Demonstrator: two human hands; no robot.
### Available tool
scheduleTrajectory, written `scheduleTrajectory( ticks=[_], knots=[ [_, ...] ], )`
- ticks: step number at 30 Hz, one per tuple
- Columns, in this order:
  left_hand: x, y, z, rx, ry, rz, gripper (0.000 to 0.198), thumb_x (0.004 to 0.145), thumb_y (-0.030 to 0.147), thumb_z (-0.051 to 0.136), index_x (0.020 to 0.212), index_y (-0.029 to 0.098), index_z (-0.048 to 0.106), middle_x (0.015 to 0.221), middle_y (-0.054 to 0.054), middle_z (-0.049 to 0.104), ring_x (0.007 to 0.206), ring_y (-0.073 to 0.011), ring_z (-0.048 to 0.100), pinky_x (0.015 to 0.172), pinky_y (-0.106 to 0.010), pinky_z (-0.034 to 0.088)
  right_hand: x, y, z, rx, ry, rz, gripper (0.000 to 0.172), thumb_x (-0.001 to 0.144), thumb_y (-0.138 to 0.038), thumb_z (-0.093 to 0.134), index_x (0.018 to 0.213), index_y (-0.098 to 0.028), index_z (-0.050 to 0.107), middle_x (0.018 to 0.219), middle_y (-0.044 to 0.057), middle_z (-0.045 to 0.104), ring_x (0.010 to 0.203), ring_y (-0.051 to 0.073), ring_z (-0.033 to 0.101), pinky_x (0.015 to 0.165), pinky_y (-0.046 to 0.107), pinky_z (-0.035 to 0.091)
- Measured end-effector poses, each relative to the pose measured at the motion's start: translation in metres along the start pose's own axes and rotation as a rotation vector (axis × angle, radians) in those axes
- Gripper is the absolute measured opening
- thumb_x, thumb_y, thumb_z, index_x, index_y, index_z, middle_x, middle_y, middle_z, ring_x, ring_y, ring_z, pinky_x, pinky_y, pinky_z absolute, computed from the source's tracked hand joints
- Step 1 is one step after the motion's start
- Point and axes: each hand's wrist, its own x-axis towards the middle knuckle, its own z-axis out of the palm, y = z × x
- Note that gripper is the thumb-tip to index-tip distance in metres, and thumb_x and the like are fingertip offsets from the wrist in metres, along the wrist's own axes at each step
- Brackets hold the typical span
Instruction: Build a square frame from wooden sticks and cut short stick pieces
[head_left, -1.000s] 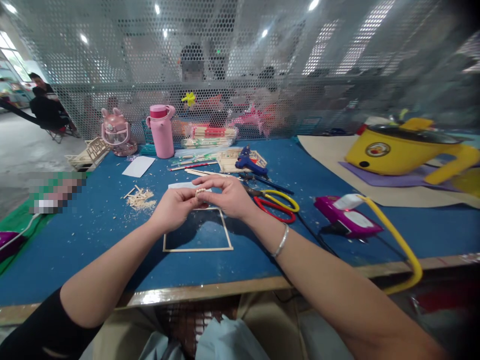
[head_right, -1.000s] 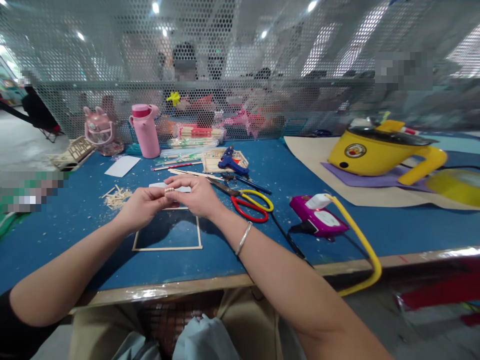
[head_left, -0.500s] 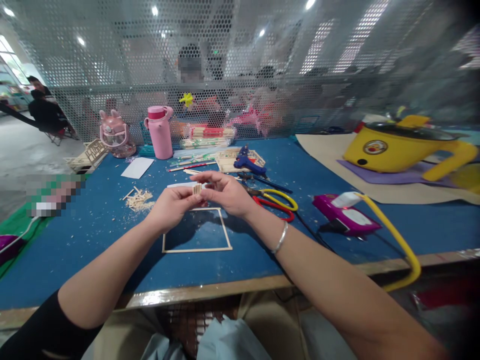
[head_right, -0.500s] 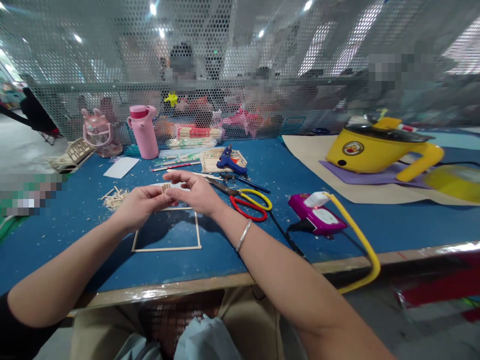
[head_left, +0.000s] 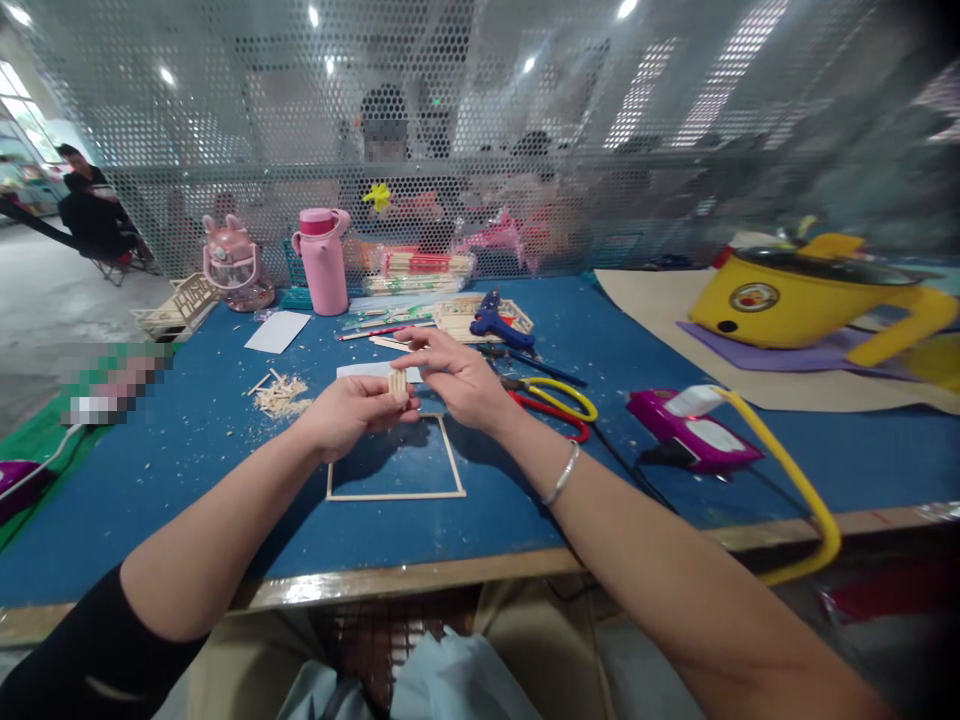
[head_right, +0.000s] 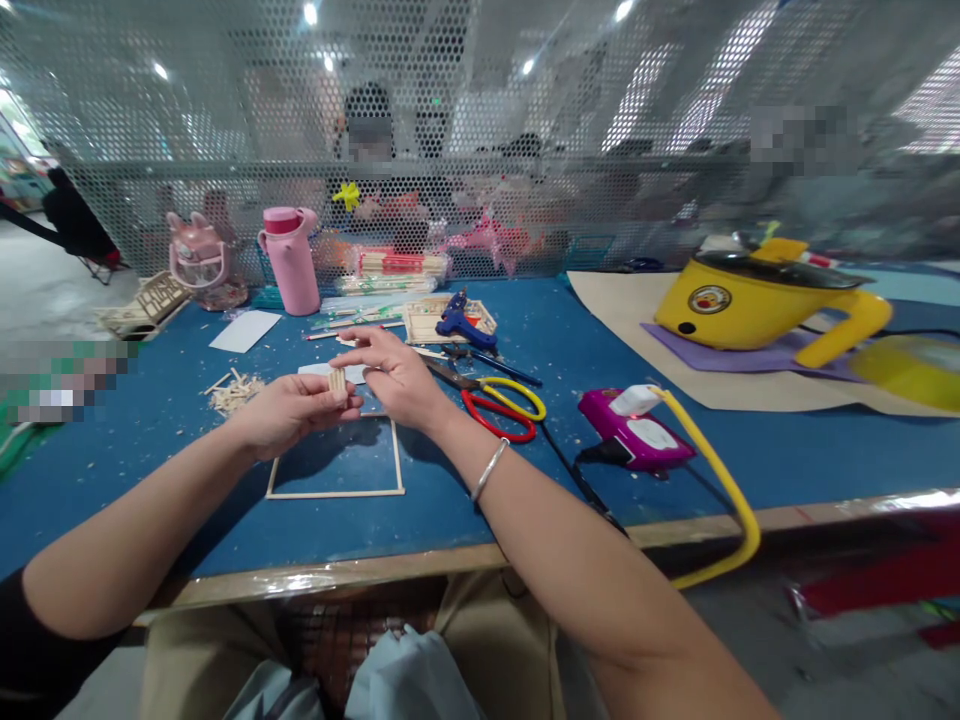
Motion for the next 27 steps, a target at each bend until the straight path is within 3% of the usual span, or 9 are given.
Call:
scheduleTrajectory(
  ticks=[10, 13, 16, 18, 20, 22, 24, 27],
  knots=[
    [-0.001, 0.003, 0.001, -0.034, 0.022, -0.011, 0.011, 0.067, 0.016, 0.074, 0.075, 0.013, 0.068, 0.076, -0.005, 0.071, 0.070, -0.0113, 0.066, 0.079, -0.027, 0.049, 0.000, 0.002, 0.000, -0.115, 0.044, -0.115, 0.054, 0.062, 0.005, 0.034, 0.093, -0.024, 0.067, 0.121, 0.002, 0.052, 0.107, 0.015, 0.050, 0.092, 0.038, 0.043],
    [-0.002, 0.006, 0.001, -0.056, 0.052, -0.016, 0.006, 0.071, 0.011, 0.069, 0.076, 0.012, 0.067, 0.076, -0.005, 0.070, 0.069, -0.0112, 0.066, 0.078, -0.026, 0.050, 0.003, 0.003, -0.012, -0.206, 0.189, -0.060, 0.051, 0.063, 0.003, 0.036, 0.096, -0.021, 0.066, 0.114, 0.005, 0.056, 0.105, 0.017, 0.052, 0.089, 0.036, 0.044],
    [-0.003, 0.008, 0.002, -0.074, 0.079, -0.029, 0.005, 0.073, 0.007, 0.066, 0.076, 0.010, 0.066, 0.074, -0.005, 0.070, 0.067, -0.0105, 0.066, 0.078, -0.025, 0.051, 0.004, 0.002, -0.034, -0.329, 0.286, 0.124, 0.044, 0.067, -0.003, 0.041, 0.103, -0.016, 0.063, 0.103, 0.008, 0.061, 0.087, 0.018, 0.058, 0.077, 0.033, 0.047],
    [-0.004, 0.010, 0.004, -0.074, 0.087, -0.046, 0.005, 0.073, 0.006, 0.065, 0.076, 0.010, 0.066, 0.073, -0.005, 0.070, 0.066, -0.0101, 0.066, 0.073, -0.022, 0.052, -0.001, 0.000, -0.052, -0.470, 0.173, 0.343, 0.036, 0.071, -0.009, 0.044, 0.102, -0.015, 0.063, 0.088, 0.007, 0.064, 0.074, 0.017, 0.059, 0.069, 0.031, 0.047],
    [-0.004, 0.010, 0.004, -0.072, 0.084, -0.063, 0.005, 0.073, 0.005, 0.064, 0.075, 0.010, 0.066, 0.073, -0.005, 0.070, 0.064, -0.0099, 0.066, 0.067, -0.019, 0.052, -0.012, -0.003, -0.070, -0.707, -0.115, 0.583, 0.028, 0.074, -0.016, 0.048, 0.096, -0.016, 0.065, 0.078, 0.007, 0.065, 0.073, 0.020, 0.060, 0.067, 0.032, 0.045],
    [-0.004, 0.009, 0.005, -0.073, 0.071, -0.073, 0.005, 0.073, 0.005, 0.064, 0.074, 0.010, 0.066, 0.072, -0.006, 0.070, 0.063, -0.0100, 0.067, 0.066, -0.018, 0.052, -0.028, -0.004, -0.084, -0.928, -0.356, 0.773, 0.028, 0.072, -0.024, 0.055, 0.098, -0.016, 0.064, 0.086, 0.013, 0.065, 0.080, 0.028, 0.060, 0.067, 0.037, 0.045],
    [-0.004, 0.007, 0.005, -0.076, 0.050, -0.074, 0.004, 0.072, 0.006, 0.066, 0.073, 0.009, 0.066, 0.072, -0.006, 0.071, 0.065, -0.0102, 0.067, 0.068, -0.018, 0.053, -0.044, -0.003, -0.093, -0.954, -0.409, 0.805, 0.036, 0.072, -0.027, 0.058, 0.104, -0.013, 0.061, 0.093, 0.018, 0.064, 0.084, 0.034, 0.060, 0.066, 0.042, 0.045],
    [-0.004, 0.005, 0.004, -0.074, 0.033, -0.075, 0.003, 0.071, 0.008, 0.068, 0.073, 0.010, 0.067, 0.073, -0.006, 0.071, 0.066, -0.0102, 0.067, 0.069, -0.018, 0.052, -0.059, 0.002, -0.098, -0.897, -0.488, 0.755, 0.041, 0.074, -0.025, 0.057, 0.114, -0.017, 0.056, 0.104, 0.015, 0.063, 0.092, 0.032, 0.060, 0.073, 0.039, 0.046]
  ],
)
